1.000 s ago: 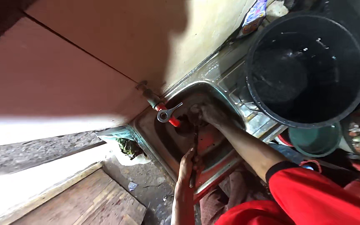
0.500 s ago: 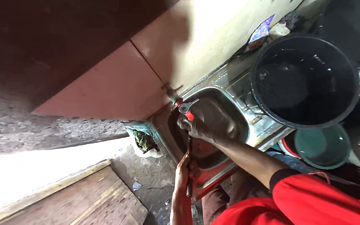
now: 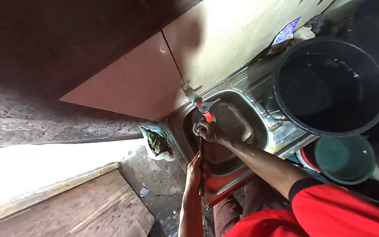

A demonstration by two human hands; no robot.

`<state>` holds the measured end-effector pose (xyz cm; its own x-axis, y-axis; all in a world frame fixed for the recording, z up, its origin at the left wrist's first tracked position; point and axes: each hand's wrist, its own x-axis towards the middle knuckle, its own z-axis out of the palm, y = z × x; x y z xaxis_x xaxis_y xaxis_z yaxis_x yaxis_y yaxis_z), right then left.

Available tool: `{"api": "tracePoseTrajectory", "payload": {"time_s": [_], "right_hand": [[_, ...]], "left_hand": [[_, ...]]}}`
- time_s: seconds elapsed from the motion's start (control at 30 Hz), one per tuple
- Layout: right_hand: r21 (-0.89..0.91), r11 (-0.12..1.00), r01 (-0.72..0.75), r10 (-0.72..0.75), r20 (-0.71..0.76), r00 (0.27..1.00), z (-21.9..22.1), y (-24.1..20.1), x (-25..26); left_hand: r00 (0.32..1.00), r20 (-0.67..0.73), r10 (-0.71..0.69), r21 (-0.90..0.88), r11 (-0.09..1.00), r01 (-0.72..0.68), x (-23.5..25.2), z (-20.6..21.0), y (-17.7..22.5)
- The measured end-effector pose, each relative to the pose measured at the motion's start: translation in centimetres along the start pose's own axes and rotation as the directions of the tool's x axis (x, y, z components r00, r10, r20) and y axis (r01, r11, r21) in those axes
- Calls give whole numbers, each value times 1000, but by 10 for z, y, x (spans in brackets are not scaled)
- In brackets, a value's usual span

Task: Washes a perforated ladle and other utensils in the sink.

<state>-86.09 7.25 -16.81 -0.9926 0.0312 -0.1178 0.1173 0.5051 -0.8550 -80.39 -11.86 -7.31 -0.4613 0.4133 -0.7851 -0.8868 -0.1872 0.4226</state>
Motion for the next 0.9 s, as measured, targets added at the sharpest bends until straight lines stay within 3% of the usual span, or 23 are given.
{"api": "tracePoseTrajectory", "payload": {"time_s": [0.07,0.13,0.23,0.37,0.4,0.5,0.63,0.7,0.73,0.8,0.9], "right_hand": [[-37,999,39,-37,56,998,-4,3,-10],[-152,987,41,-52,-68,996,-8,13,-13],[-215,971,-104,50,-245,968,-11,14,-12],[-40,999,-17,16,-22,1000,-17,-2,-24],[-28,1000,-6,5,-21,1000,-19,-1,-25],[-99,989,-111,87,-215,973,-8,-5,-28],[32,999,4,-1,-114,994,-8,-28,-53],[-33,994,104,-107,-76,991,-16,-27,-58],[-116,979,169,-179,-77,981,-20,-26,-56],[-266,936,230,-261,-86,962,-32,-23,-44],[-426,902,69,-94,-39,995,-41,-17,-27]], "left_hand": [[1000,1,-12,2,1000,12,2,1,-1],[1000,14,-27,6,1000,27,-1,7,-6],[999,27,-21,20,1000,21,1,15,-11],[1000,8,-1,14,1000,1,9,9,-1],[1000,9,-9,20,1000,8,8,10,0],[1000,7,-11,77,997,10,9,16,2],[992,-59,113,255,962,-95,14,14,-2],[974,-34,224,512,841,-176,11,10,-5],[957,-6,289,692,693,-205,10,10,-4],[941,7,339,935,332,-127,4,19,-2],[935,15,355,999,35,-30,1,34,-7]]}}
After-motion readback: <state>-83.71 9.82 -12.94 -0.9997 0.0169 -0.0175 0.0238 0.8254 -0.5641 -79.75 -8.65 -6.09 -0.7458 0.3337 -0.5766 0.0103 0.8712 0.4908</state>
